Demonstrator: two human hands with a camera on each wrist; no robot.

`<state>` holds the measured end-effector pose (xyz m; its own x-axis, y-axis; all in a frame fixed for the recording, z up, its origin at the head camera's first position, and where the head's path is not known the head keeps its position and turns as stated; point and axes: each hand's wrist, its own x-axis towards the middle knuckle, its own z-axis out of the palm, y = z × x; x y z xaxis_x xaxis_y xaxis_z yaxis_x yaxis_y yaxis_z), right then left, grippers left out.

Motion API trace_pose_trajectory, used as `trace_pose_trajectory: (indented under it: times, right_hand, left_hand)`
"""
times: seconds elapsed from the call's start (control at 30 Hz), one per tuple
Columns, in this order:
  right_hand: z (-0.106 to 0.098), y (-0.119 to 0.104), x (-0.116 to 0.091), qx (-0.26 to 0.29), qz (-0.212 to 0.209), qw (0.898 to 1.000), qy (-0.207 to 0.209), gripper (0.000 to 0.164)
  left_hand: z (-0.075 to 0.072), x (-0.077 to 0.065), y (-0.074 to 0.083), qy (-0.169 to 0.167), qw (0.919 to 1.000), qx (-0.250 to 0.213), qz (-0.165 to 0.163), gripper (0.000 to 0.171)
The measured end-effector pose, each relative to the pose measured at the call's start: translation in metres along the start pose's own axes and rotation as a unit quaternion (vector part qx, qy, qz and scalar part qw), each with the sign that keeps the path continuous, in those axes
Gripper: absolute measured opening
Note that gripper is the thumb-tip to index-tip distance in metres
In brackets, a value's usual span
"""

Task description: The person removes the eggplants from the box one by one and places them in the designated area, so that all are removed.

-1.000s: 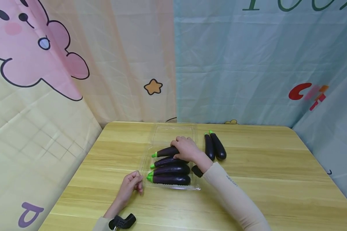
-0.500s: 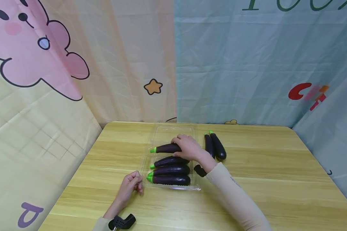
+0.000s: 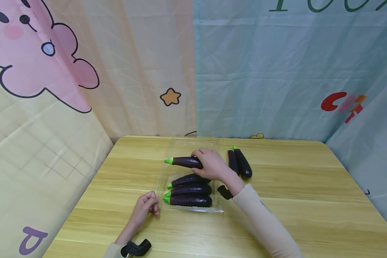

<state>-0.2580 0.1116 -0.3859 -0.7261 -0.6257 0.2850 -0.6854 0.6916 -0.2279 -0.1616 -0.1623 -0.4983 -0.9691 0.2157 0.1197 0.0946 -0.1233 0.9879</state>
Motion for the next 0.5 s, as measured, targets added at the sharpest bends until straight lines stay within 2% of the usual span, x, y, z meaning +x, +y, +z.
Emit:
trace_pose_trajectory:
  times: [0.5]
  right_hand:
    - [-0.0017,-0.0003,-0.0074,0.036,0.02,0.997,0.069,0.049]
  left_hand:
    - [-0.0003,0.0002,0.0004,-0.003,1.0,-0.004,-0.001,0.03]
